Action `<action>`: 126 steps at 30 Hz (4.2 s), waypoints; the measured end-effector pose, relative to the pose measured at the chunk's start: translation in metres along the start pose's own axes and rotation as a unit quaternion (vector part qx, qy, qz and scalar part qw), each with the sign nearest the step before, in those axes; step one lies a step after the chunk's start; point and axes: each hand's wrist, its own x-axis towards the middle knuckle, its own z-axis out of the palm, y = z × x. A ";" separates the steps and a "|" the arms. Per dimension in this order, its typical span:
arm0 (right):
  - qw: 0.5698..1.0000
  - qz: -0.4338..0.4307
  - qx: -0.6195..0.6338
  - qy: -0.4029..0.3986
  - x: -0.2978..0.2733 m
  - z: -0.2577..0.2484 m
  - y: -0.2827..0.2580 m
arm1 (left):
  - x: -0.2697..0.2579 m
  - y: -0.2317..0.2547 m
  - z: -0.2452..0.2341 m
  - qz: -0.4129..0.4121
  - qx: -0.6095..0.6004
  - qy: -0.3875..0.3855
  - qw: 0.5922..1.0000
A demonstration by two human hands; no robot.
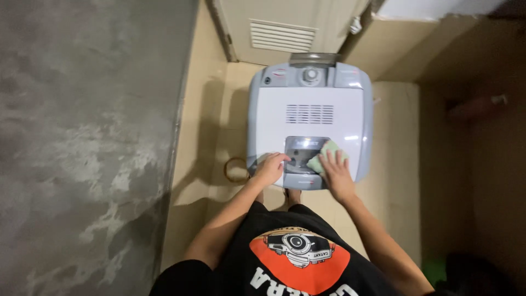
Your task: Cleaning a portable washing machine with a cloth and water in a bathroom area.
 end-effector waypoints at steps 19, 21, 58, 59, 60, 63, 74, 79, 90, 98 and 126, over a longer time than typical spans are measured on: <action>0.958 0.046 -0.085 -0.269 0.045 -0.028 -0.047 | 0.018 -0.078 0.046 -0.039 -0.101 -0.030 0.994; 0.960 0.086 -0.015 -0.267 0.050 -0.025 -0.049 | 0.021 -0.077 0.043 -0.038 -0.131 -0.021 0.990; 0.994 -0.067 0.086 0.031 0.039 -0.004 -0.046 | 0.030 0.007 0.037 0.009 0.115 0.074 0.991; 0.996 -0.040 0.082 0.019 0.037 -0.003 -0.048 | 0.031 0.015 0.025 -0.060 0.090 0.067 0.992; 0.997 -0.014 0.078 0.008 0.035 -0.002 -0.051 | 0.031 0.024 0.014 -0.129 0.065 0.059 0.988; 0.988 -0.066 0.139 0.021 0.035 0.015 -0.046 | 0.036 -0.030 0.032 -0.121 0.061 0.139 0.981; 0.994 -0.072 0.068 0.051 0.056 0.043 -0.047 | 0.040 -0.078 0.041 -0.144 0.018 0.096 0.985; 0.997 -0.061 0.010 0.038 0.065 0.042 -0.047 | 0.048 -0.114 0.062 -0.127 0.022 0.091 0.987; 0.996 0.063 0.045 0.054 0.087 0.034 -0.058 | 0.050 -0.103 0.051 -0.177 0.024 0.051 0.983; 0.990 0.071 0.078 0.091 0.078 0.032 -0.077 | 0.049 -0.089 0.039 -0.183 0.022 0.044 0.982; 0.966 0.052 -0.243 -0.069 0.051 0.048 -0.047 | 0.049 -0.097 0.043 -0.150 0.019 0.045 0.988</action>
